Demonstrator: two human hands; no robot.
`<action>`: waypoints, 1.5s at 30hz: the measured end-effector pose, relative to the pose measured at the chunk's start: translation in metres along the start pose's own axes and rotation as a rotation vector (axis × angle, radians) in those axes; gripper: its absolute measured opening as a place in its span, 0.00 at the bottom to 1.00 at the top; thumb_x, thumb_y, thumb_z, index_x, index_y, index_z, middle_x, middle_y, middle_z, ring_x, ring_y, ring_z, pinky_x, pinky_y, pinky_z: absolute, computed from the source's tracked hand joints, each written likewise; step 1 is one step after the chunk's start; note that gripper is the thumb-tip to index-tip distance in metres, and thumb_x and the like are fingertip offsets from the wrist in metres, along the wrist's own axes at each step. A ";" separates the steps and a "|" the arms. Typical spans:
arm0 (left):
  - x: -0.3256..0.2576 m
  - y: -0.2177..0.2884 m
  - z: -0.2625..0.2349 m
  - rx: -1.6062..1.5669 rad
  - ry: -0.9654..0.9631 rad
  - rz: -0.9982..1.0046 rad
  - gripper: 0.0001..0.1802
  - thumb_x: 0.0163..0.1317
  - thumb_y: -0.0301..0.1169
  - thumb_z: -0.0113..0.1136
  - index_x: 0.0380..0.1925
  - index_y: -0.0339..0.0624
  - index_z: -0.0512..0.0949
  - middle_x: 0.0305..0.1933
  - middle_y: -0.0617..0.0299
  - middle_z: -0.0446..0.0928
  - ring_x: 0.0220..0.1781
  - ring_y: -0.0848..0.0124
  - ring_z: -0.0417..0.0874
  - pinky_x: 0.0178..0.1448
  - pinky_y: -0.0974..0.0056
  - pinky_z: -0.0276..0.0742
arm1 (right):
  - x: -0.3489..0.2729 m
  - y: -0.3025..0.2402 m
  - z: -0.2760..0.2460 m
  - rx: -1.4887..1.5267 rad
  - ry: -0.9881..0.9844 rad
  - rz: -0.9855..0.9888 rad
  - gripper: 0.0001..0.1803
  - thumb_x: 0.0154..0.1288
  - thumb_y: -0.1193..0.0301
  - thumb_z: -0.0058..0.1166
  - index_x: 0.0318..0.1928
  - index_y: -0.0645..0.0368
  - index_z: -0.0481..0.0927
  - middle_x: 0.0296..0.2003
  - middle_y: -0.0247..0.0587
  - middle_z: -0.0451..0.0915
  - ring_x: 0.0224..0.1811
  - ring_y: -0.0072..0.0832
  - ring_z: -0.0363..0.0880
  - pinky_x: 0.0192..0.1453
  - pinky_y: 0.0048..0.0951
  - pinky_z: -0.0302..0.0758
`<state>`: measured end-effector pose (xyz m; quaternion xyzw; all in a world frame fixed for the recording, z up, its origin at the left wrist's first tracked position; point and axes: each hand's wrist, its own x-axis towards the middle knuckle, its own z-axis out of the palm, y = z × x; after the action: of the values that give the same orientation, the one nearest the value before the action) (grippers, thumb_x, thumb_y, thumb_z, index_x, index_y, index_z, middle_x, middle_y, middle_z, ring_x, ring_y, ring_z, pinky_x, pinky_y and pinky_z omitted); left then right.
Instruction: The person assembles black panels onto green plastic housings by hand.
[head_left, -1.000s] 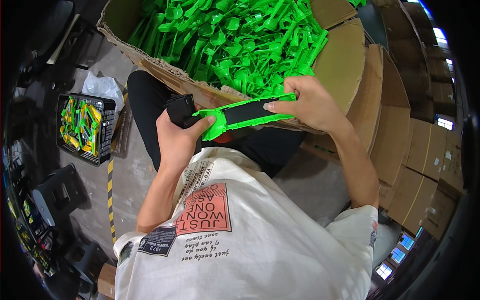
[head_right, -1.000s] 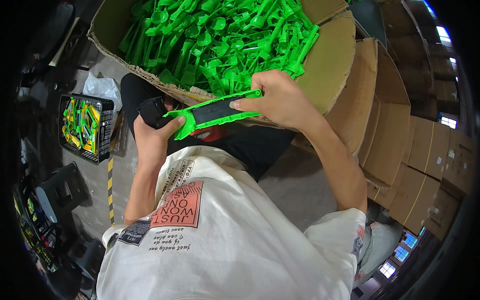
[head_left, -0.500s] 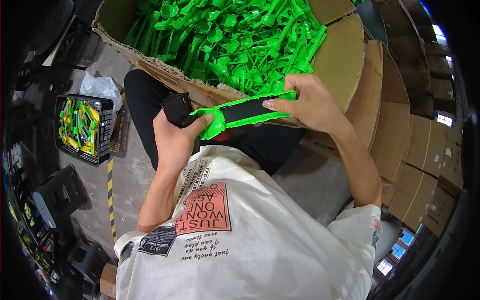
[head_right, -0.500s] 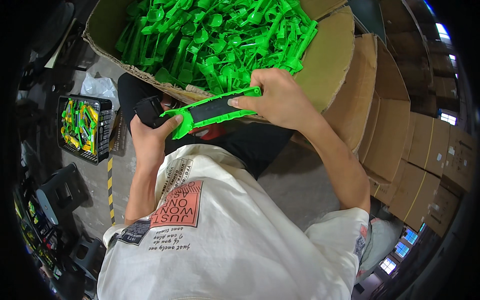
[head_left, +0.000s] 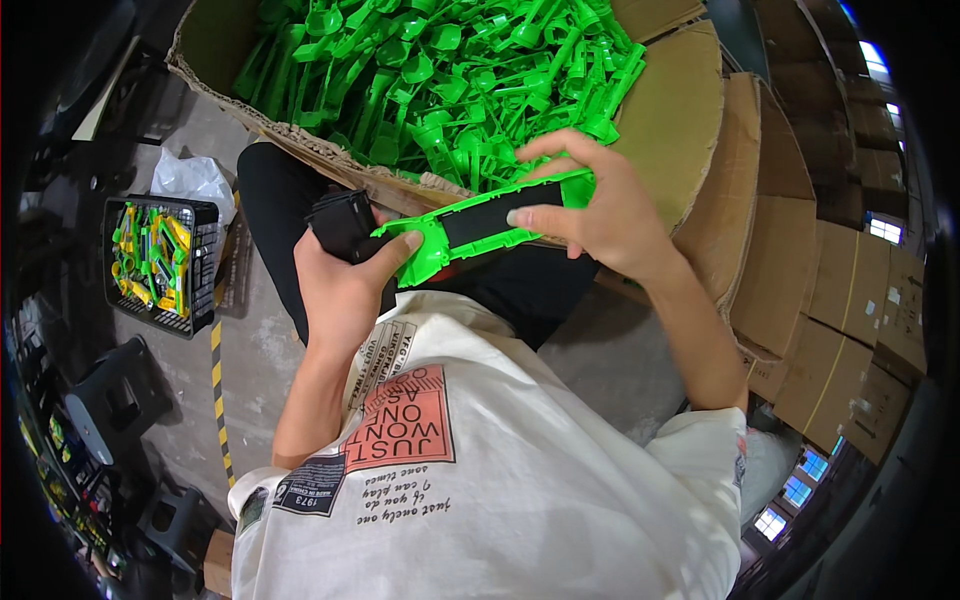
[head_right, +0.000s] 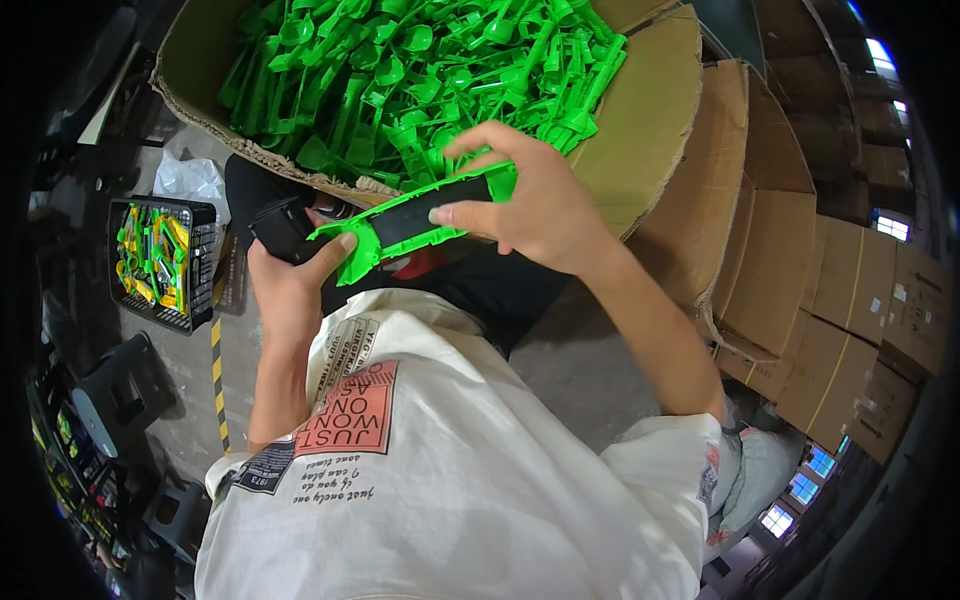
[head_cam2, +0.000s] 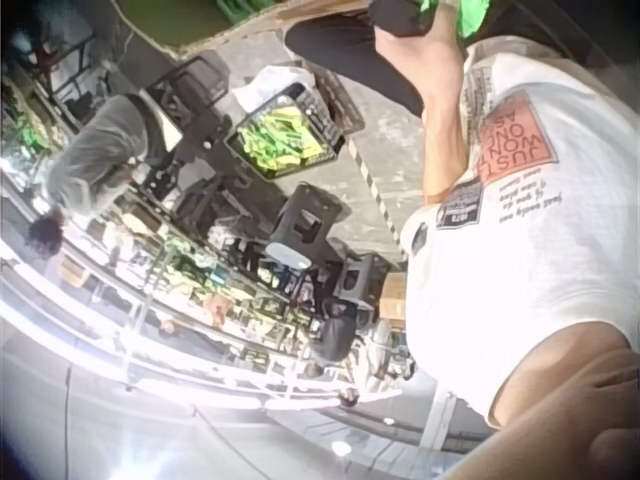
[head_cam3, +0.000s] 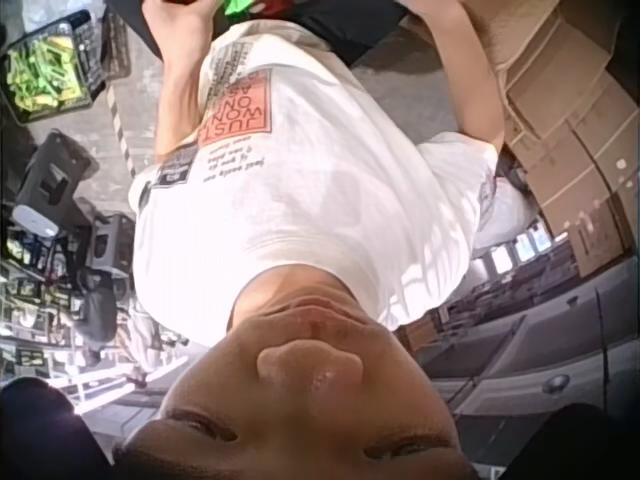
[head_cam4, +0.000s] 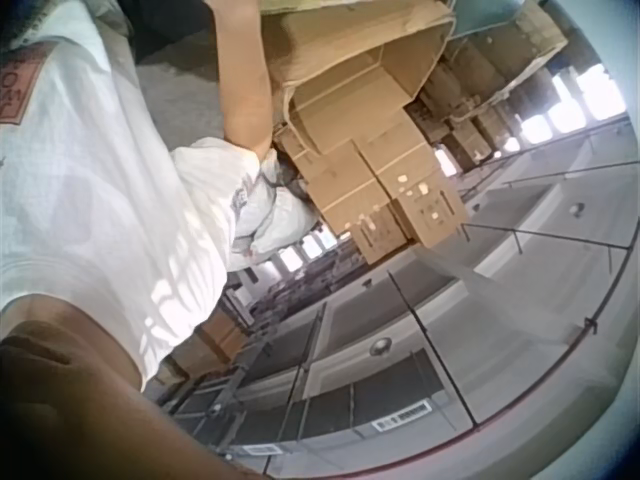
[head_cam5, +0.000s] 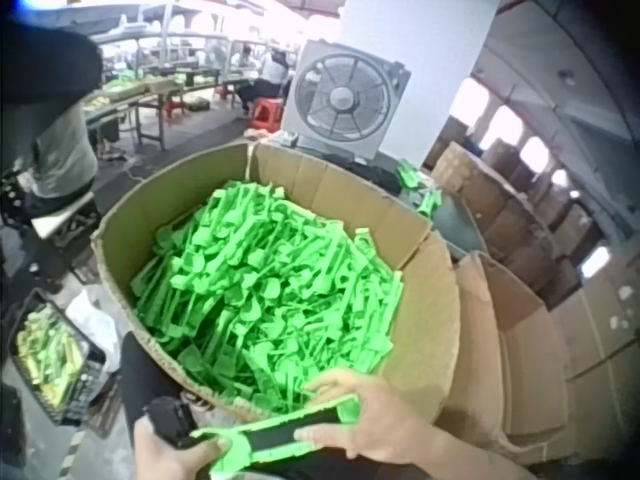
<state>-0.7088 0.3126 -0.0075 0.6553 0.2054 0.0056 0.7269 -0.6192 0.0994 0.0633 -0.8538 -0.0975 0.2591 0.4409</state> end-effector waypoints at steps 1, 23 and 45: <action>0.000 0.002 0.000 -0.001 -0.006 -0.001 0.13 0.46 0.19 0.71 0.29 0.38 0.75 0.26 0.68 0.75 0.27 0.81 0.73 0.32 0.75 0.70 | -0.003 -0.003 0.003 0.203 0.048 0.011 0.12 0.52 0.75 0.68 0.34 0.63 0.76 0.27 0.33 0.78 0.12 0.15 0.64 0.15 0.20 0.62; -0.003 0.015 -0.011 -0.229 -0.091 -0.074 0.18 0.44 0.20 0.68 0.33 0.40 0.70 0.32 0.62 0.72 0.33 0.73 0.75 0.40 0.70 0.73 | -0.046 -0.013 -0.009 0.873 -0.207 -0.127 0.22 0.73 0.63 0.37 0.54 0.71 0.69 0.45 0.53 0.78 0.32 0.36 0.84 0.36 0.30 0.83; -0.012 -0.002 0.004 -0.551 -0.105 -0.477 0.14 0.55 0.22 0.65 0.37 0.39 0.70 0.28 0.61 0.75 0.24 0.73 0.77 0.30 0.68 0.76 | -0.115 0.091 -0.143 -0.366 1.456 0.506 0.21 0.69 0.63 0.49 0.54 0.67 0.74 0.44 0.48 0.80 0.33 0.35 0.84 0.40 0.31 0.81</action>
<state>-0.7193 0.3053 -0.0056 0.3678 0.3058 -0.1424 0.8665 -0.6464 -0.1002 0.0992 -0.8639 0.3713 -0.2923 0.1742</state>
